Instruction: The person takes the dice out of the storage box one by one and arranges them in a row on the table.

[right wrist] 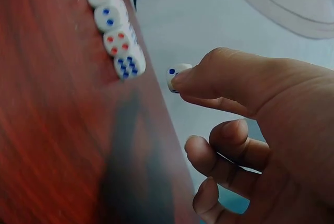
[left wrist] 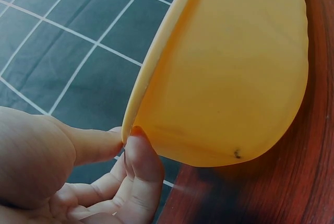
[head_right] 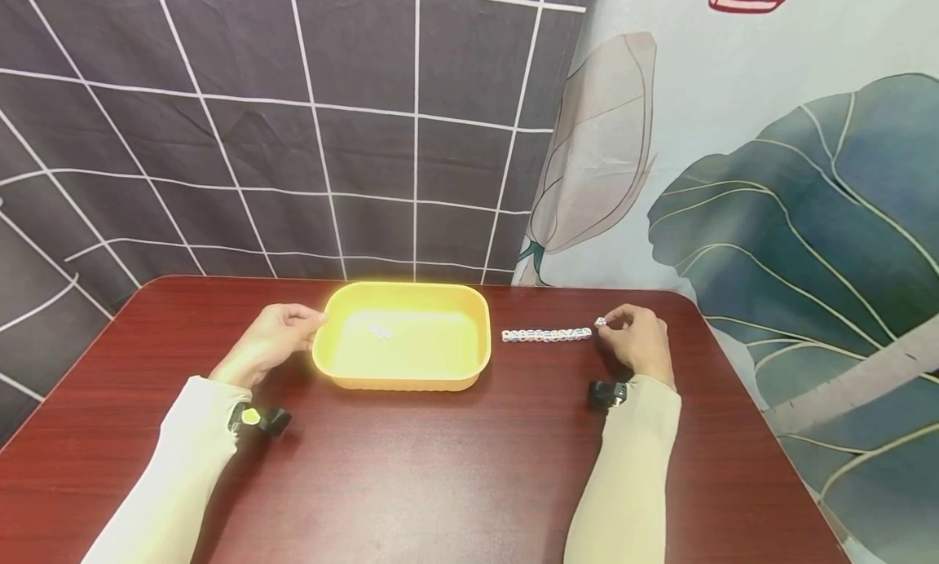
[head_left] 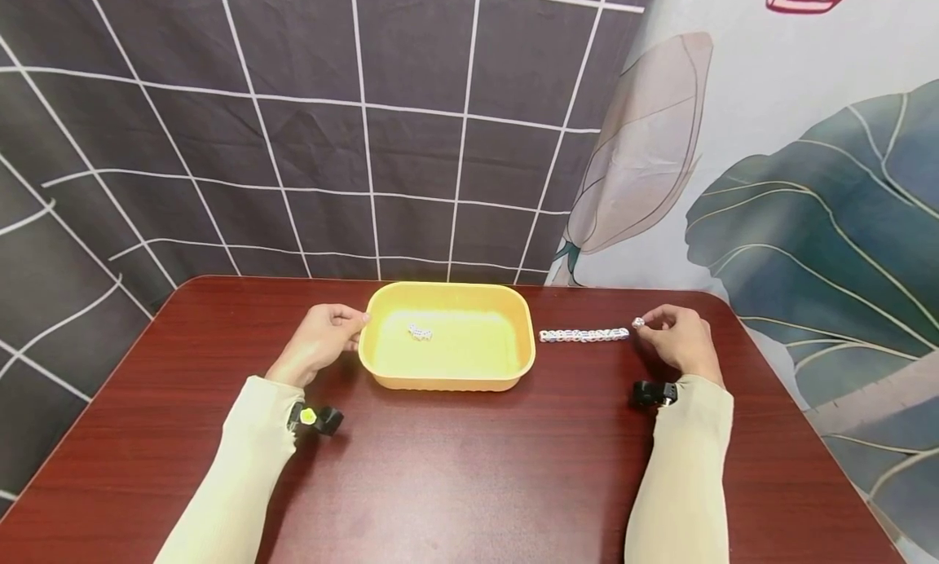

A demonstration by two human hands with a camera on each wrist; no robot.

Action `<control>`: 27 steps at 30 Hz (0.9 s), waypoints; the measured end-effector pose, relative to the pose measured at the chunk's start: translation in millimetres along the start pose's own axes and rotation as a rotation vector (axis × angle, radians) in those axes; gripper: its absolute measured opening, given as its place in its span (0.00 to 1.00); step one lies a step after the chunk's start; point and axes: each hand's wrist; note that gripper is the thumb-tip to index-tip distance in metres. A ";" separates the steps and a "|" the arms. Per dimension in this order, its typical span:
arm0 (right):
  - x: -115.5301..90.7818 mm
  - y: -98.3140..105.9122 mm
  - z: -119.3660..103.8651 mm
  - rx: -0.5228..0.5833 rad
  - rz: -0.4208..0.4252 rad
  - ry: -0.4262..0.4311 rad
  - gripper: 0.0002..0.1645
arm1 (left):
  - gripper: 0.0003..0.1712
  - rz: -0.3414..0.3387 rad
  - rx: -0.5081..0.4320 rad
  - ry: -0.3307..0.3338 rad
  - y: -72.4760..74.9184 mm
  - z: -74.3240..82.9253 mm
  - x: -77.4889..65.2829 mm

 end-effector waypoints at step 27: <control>6.3 -10.8 9.2 -0.041 -0.095 0.023 0.11 | 0.18 0.001 -0.012 0.003 0.6 2.3 -1.2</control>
Point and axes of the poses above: each hand's wrist, its own x-axis towards the middle knuckle, its own y-axis out of the back of the hand, z = x × y, and after that the axes turned 13 degrees about -y, right-handed
